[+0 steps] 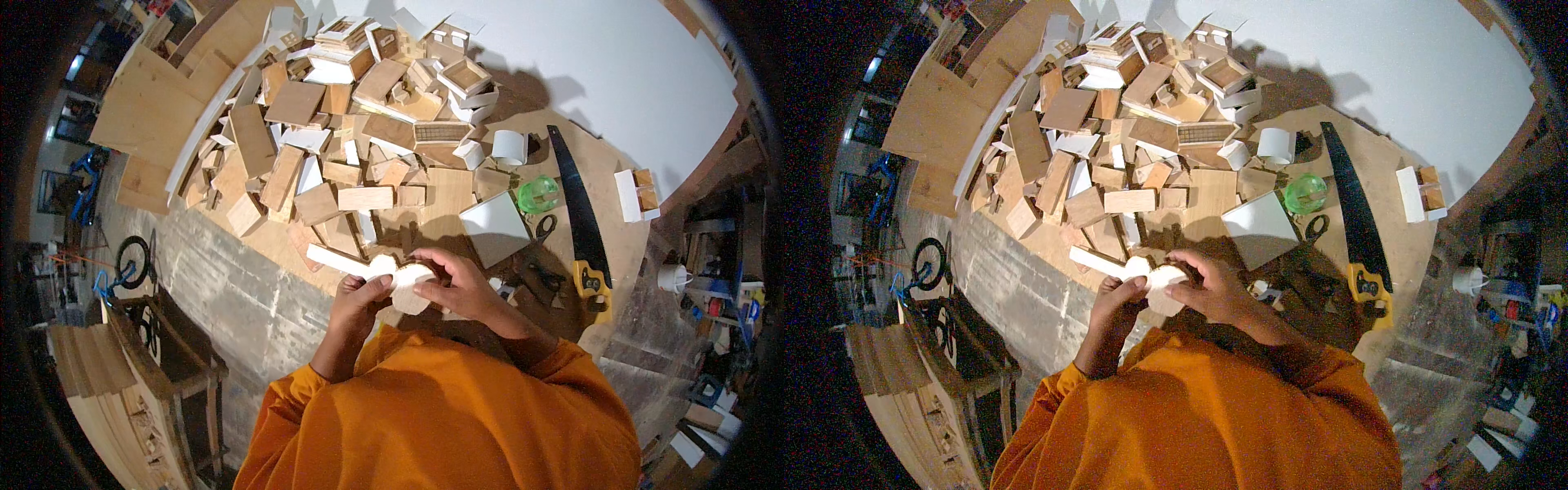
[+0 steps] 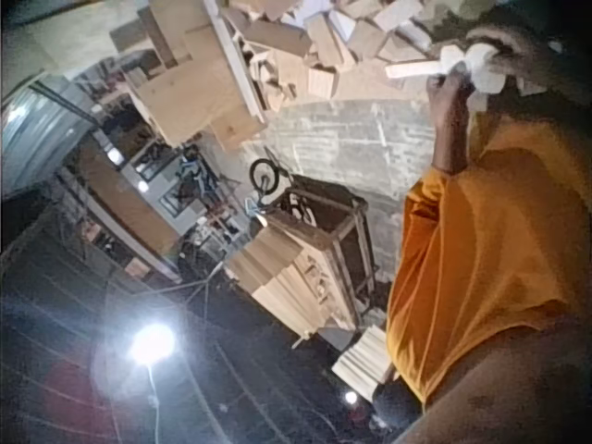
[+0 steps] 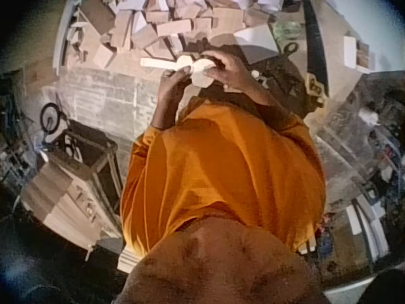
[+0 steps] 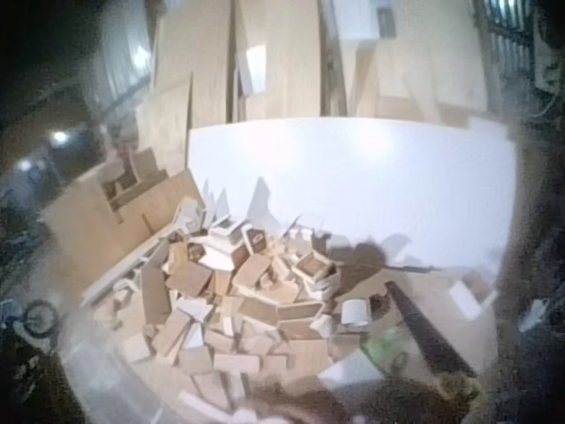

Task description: The person assembles small wooden components for a model or craft, applying glue to pieces and using scissors to cut a thin wooden sheet.

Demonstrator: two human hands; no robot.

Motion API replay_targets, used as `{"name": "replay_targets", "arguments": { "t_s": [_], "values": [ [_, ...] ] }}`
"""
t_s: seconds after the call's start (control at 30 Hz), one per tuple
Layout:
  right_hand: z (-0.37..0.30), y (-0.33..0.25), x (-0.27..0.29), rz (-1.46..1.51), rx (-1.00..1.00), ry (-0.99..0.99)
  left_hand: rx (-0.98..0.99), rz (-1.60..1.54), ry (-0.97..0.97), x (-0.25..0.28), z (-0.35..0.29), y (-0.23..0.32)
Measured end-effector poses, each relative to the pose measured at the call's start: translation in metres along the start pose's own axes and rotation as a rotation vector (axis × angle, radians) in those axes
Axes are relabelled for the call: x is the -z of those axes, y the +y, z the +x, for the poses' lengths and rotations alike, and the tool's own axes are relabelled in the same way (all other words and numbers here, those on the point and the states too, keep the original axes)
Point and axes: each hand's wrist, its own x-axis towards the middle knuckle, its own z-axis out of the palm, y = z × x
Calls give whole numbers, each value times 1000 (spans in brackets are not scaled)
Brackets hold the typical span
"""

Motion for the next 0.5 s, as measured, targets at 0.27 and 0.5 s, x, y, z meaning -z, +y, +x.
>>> {"name": "replay_targets", "arguments": {
  "t_s": [0.27, 0.5],
  "values": [
    [-2, 11, 11, -248, 169, 171, 41, -32, -59, 0, 11, -10],
    [-7, 20, 19, 567, -255, 228, 45, -112, -61, -2, 15, -16]
  ]
}}
